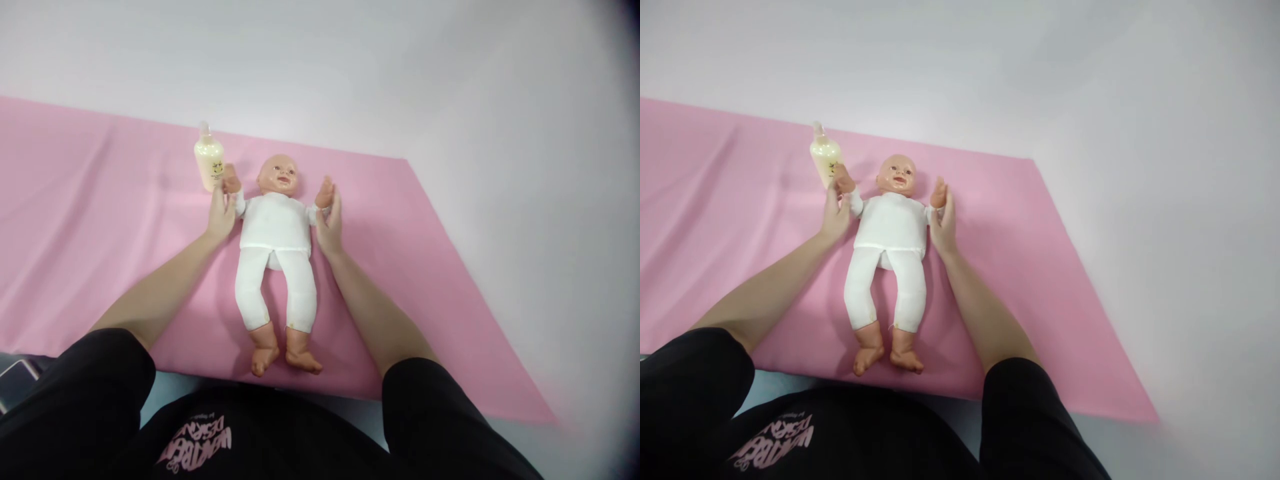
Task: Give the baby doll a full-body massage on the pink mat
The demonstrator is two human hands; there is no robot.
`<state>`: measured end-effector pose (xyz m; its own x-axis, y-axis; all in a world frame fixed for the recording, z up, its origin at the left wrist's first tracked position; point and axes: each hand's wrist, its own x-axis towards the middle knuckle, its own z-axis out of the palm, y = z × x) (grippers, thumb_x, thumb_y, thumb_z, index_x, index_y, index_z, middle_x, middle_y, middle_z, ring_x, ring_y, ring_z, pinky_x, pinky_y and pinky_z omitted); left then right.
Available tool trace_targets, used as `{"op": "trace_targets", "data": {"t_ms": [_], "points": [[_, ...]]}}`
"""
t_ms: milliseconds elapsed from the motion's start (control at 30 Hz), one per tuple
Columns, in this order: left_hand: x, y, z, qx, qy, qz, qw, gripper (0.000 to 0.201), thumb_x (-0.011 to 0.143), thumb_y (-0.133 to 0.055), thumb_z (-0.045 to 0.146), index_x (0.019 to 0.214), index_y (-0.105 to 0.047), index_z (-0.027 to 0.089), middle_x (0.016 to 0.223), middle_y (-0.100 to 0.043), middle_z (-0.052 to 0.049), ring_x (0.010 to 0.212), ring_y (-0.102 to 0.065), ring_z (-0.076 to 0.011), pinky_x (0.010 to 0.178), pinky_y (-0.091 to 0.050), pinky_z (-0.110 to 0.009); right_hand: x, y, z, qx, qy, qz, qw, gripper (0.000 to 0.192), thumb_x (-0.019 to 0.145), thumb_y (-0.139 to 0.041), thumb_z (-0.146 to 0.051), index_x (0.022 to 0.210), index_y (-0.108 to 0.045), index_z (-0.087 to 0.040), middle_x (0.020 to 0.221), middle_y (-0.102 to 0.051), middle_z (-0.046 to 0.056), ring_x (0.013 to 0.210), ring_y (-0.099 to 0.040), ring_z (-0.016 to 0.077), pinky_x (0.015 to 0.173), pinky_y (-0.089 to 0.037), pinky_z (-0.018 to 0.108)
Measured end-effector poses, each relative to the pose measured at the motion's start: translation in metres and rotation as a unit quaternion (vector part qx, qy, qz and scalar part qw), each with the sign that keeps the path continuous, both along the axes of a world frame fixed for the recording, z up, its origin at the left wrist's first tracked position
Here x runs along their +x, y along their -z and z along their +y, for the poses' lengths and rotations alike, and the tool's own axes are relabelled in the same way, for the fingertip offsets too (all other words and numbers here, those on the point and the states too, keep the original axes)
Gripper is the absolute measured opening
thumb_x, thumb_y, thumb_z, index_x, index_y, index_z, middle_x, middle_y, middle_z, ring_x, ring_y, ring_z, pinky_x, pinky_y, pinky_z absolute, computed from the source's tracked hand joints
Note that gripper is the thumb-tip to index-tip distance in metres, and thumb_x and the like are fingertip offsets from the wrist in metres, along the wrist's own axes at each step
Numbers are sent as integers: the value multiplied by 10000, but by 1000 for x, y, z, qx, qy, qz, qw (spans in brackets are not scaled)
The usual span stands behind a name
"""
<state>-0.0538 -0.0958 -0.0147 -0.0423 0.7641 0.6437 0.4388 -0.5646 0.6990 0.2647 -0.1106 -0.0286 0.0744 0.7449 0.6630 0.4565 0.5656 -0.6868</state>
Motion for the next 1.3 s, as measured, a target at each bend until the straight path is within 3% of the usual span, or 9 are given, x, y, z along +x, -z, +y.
{"op": "trace_targets", "data": {"t_ms": [100, 200, 300, 433, 667, 800, 967, 1100, 1300], "points": [[-10, 7, 14, -58, -38, -161, 985, 612, 1043, -432, 699, 1504, -411, 296, 1550, -532, -141, 1424, -557, -262, 1215, -438, -452, 11, 9, 14, -1, 40, 89, 995, 802, 1009, -437, -568, 1683, -123, -268, 1761, -225, 130, 1652, -258, 262, 1318, -313, 572], [-16, 11, 24, -125, -70, -315, 938, 401, 1091, -450, 543, 1383, -468, 269, 1473, -590, -126, 1347, -628, -243, 1173, -492, -441, 23, 23, 30, -35, 83, 206, 974, 830, 981, -436, -509, 1684, -100, -223, 1772, -183, 136, 1655, -248, 238, 1343, -257, 558], [-17, 13, 28, -157, -86, -366, 913, 295, 1115, -425, 447, 1346, -472, 269, 1439, -614, -107, 1327, -641, -224, 1172, -495, -437, 34, 36, 40, -71, 103, 264, 956, 767, 1004, -325, -481, 1690, -73, -248, 1765, -191, 122, 1640, -289, 221, 1343, -255, 579], [-16, 12, 25, -111, -48, -311, 943, 435, 1073, -495, 570, 1366, -479, 249, 1497, -578, -144, 1373, -604, -250, 1192, -468, -464, 37, 35, 38, -19, 53, 168, 984, 675, 1058, -215, -525, 1695, -74, -352, 1756, -241, 56, 1641, -288, 222, 1332, -263, 628], [-3, -2, 4, -3, 26, -75, 997, 746, 995, -476, 757, 1533, -480, 241, 1592, -528, -159, 1507, -482, -311, 1286, -338, -482, 5, 2, 2, -13, -43, 9, 999, 681, 1073, -319, -597, 1690, -206, -332, 1737, -351, 59, 1627, -322, 277, 1343, -269, 588], [4, -3, -2, 12, 48, 76, 996, 714, 1039, -432, 682, 1546, -501, 184, 1574, -546, -190, 1500, -481, -334, 1285, -328, -519, -5, -1, -6, -1, -89, -94, 992, 601, 1070, -358, -532, 1630, -392, -315, 1645, -510, 72, 1547, -455, 295, 1333, -306, 580], [11, -1, -2, -3, 66, 218, 974, 585, 1048, -448, 509, 1509, -568, 170, 1502, -603, -187, 1416, -545, -360, 1242, -372, -589, -6, 1, -3, 6, -88, -140, 986, 609, 1022, -468, -421, 1614, -423, -289, 1614, -546, 74, 1507, -492, 292, 1315, -348, 566], [11, -3, -5, 4, 54, 182, 982, 584, 1057, -441, 531, 1512, -541, 179, 1504, -598, -188, 1433, -530, -353, 1259, -354, -585, -7, -1, -5, -5, -78, -104, 991, 577, 1027, -457, -477, 1571, -463, -284, 1586, -570, 95, 1477, -522, 292, 1304, -360, 562], [0, 4, 4, 2, 6, -54, 998, 641, 1048, -428, 681, 1522, -424, 249, 1586, -510, -169, 1498, -486, -295, 1270, -373, -495, -3, -8, -3, 4, -41, 73, 997, 681, 1016, -446, -523, 1633, -287, -282, 1724, -348, 92, 1623, -313, 264, 1341, -265, 559]]}}
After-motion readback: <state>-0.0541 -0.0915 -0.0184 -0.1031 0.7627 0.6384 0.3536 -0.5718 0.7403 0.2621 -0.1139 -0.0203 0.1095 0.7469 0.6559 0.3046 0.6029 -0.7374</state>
